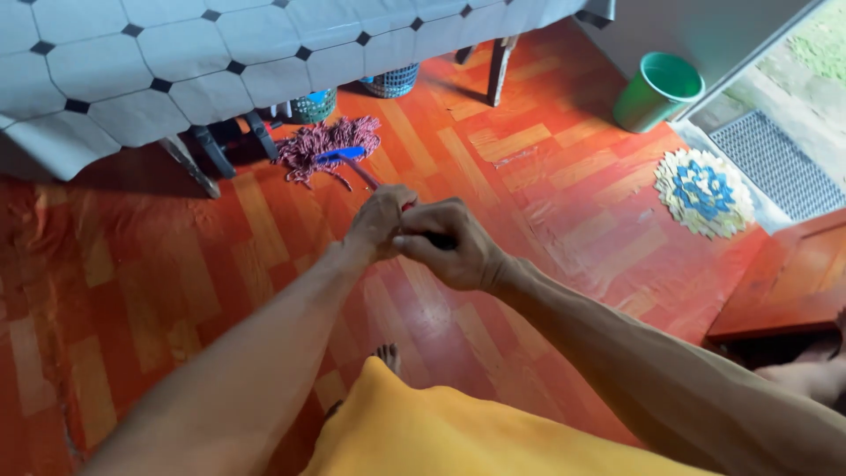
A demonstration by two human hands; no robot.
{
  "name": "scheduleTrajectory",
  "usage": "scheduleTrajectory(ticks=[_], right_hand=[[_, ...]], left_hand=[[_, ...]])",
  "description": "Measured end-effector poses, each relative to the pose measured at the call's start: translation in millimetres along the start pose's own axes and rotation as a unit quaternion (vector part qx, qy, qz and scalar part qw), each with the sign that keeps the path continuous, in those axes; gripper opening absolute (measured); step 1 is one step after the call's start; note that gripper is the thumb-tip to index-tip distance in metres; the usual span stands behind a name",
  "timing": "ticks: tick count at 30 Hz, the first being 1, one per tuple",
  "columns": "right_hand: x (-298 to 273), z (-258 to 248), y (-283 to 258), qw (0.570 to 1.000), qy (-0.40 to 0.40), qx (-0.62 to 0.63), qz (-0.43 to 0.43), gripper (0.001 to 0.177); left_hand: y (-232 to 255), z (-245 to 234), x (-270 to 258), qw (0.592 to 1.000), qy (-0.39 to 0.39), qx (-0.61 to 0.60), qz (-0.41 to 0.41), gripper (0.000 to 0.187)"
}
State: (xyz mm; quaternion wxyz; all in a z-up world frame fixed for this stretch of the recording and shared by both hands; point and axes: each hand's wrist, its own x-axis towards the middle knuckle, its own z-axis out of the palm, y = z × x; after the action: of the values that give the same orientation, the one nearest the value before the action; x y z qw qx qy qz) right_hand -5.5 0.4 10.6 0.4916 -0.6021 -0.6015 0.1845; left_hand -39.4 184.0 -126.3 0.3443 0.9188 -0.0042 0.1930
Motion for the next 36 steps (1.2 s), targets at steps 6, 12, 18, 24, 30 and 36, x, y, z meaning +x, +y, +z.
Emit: scheduleTrajectory(ticks=[6,12,18,24,30,36], right_hand=[[-53.2,6.0,-36.3,1.000,0.013,0.002,0.026,0.030],[-108.6,12.8,-79.7,0.999,0.017,0.007,0.047,0.035],[-148.4,12.3,-129.4,0.999,0.033,-0.001,0.042,0.036],[-162.6,8.7,-176.2,0.991,0.094,-0.048,0.085,0.025],[-152.5,8.6,-186.9,0.975,0.154,-0.109,0.115,0.023],[-112.7,6.0,-152.6,0.976,0.168,-0.108,0.084,0.023]], left_hand=[[63.2,5.5,-33.9,1.000,-0.013,-0.009,-0.005,0.021],[117.2,25.0,-72.3,1.000,0.015,-0.007,0.024,0.019],[166.3,36.3,-100.4,0.999,0.011,-0.015,0.036,0.016],[208.9,31.8,-100.0,0.987,-0.009,-0.086,0.134,0.012],[214.6,25.2,-83.2,0.966,-0.049,-0.187,0.174,0.007],[162.8,5.8,-41.5,0.935,-0.077,-0.185,0.294,0.013]])
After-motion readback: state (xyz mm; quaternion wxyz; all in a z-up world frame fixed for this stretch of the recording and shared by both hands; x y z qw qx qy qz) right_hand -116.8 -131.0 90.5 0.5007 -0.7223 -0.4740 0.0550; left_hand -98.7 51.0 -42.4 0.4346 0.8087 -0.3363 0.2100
